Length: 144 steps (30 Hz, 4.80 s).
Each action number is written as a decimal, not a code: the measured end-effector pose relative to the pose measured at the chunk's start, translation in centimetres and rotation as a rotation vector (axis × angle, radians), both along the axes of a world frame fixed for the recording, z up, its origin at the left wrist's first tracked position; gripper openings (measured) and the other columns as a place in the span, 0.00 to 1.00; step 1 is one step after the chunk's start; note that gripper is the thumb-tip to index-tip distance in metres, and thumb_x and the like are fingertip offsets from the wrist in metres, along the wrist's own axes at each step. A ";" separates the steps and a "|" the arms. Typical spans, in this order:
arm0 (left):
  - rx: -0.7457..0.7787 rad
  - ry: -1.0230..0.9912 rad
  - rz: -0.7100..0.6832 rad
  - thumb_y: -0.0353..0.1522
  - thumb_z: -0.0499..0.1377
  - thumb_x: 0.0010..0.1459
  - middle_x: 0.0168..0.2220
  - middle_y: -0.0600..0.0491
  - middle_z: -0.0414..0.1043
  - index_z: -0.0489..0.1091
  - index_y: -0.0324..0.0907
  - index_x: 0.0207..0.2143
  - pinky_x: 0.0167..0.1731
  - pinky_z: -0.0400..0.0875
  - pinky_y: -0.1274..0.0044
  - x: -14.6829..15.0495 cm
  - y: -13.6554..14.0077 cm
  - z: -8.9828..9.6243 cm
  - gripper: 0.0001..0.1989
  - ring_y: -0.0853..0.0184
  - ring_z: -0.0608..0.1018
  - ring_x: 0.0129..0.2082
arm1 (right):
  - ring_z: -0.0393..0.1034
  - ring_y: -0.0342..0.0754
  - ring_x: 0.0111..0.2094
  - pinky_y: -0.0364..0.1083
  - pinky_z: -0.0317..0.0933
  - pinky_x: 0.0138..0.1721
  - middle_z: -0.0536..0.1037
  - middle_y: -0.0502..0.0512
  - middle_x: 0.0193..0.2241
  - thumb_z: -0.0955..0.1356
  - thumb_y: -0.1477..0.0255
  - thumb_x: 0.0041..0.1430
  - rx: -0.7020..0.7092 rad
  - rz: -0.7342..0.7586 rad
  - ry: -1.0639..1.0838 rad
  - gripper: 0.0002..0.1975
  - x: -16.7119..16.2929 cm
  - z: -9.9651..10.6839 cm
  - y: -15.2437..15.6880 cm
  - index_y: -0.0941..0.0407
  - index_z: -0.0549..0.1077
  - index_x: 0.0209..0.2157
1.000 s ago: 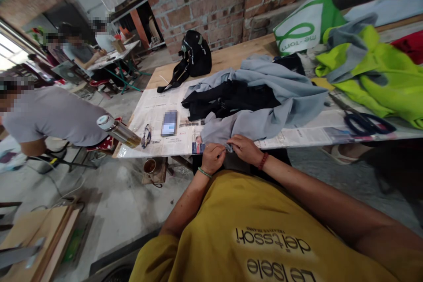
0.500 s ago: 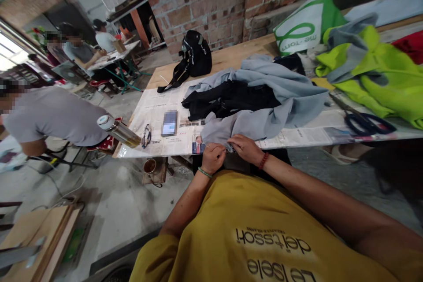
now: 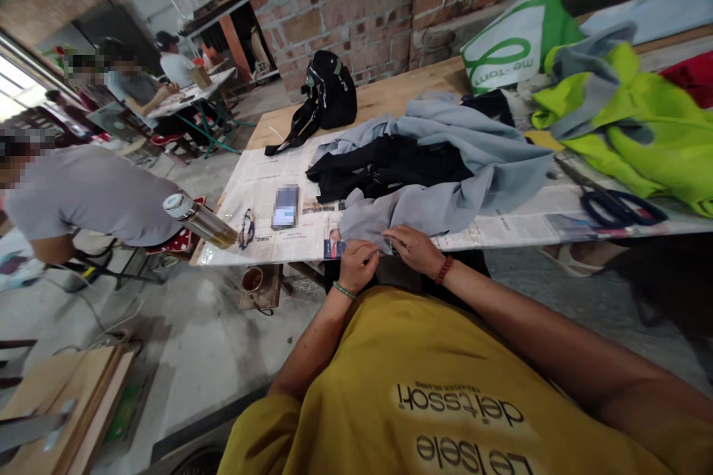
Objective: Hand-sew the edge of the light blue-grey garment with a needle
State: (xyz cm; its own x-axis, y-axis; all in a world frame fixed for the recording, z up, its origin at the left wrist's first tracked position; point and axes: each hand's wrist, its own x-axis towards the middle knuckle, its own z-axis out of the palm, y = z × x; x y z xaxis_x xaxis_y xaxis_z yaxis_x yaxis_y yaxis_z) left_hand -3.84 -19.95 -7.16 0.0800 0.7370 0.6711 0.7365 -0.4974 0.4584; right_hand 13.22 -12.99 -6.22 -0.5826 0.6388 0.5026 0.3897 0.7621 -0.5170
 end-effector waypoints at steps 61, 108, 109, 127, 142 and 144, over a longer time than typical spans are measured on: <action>-0.005 -0.059 -0.076 0.26 0.58 0.53 0.32 0.50 0.76 0.73 0.40 0.31 0.38 0.73 0.73 -0.7 -0.2 -0.1 0.05 0.67 0.76 0.35 | 0.62 0.45 0.30 0.43 0.48 0.29 0.71 0.58 0.35 0.60 0.78 0.59 0.212 0.047 -0.573 0.15 0.2 4.4 -1.0 0.55 0.75 0.41; -0.099 -0.117 -0.241 0.32 0.54 0.60 0.34 0.48 0.75 0.75 0.42 0.36 0.39 0.74 0.72 -1.9 13.2 5.6 0.10 0.66 0.76 0.36 | 0.50 0.39 0.20 0.41 0.47 0.21 0.58 0.45 0.17 0.65 0.54 0.48 -0.932 -0.119 0.380 0.19 -4.6 7.5 10.4 0.55 0.60 0.19; -0.102 -0.143 -0.241 0.32 0.54 0.60 0.34 0.48 0.75 0.75 0.42 0.36 0.39 0.74 0.72 -2.0 13.4 5.3 0.10 0.66 0.76 0.36 | 0.50 0.39 0.20 0.41 0.47 0.21 0.58 0.45 0.17 0.65 0.54 0.48 -0.940 -0.122 0.381 0.20 -4.8 7.2 10.5 0.55 0.59 0.19; -0.189 -0.386 -0.110 0.29 0.56 0.57 0.31 0.51 0.75 0.75 0.42 0.34 0.37 0.72 0.73 -2.9 14.9 4.0 0.08 0.67 0.75 0.33 | 0.55 0.41 0.20 0.42 0.52 0.21 0.64 0.48 0.18 0.68 0.51 0.43 -1.105 -0.156 0.431 0.21 -6.6 5.2 10.5 0.54 0.61 0.19; -0.343 -0.517 -0.142 0.28 0.59 0.52 0.28 0.52 0.74 0.76 0.40 0.30 0.33 0.69 0.77 -2.6 15.0 4.0 0.05 0.69 0.74 0.30 | 0.58 0.41 0.20 0.42 0.55 0.22 0.66 0.47 0.18 0.66 0.54 0.47 -1.024 -0.102 0.369 0.18 -5.3 4.3 10.6 0.56 0.66 0.21; -0.381 -0.559 -0.112 0.29 0.59 0.52 0.29 0.52 0.75 0.75 0.39 0.30 0.34 0.69 0.76 -2.6 15.1 4.0 0.05 0.69 0.74 0.31 | 0.61 0.42 0.21 0.43 0.58 0.24 0.69 0.49 0.20 0.65 0.57 0.48 -1.002 -0.105 0.363 0.16 -5.0 4.2 10.6 0.56 0.69 0.24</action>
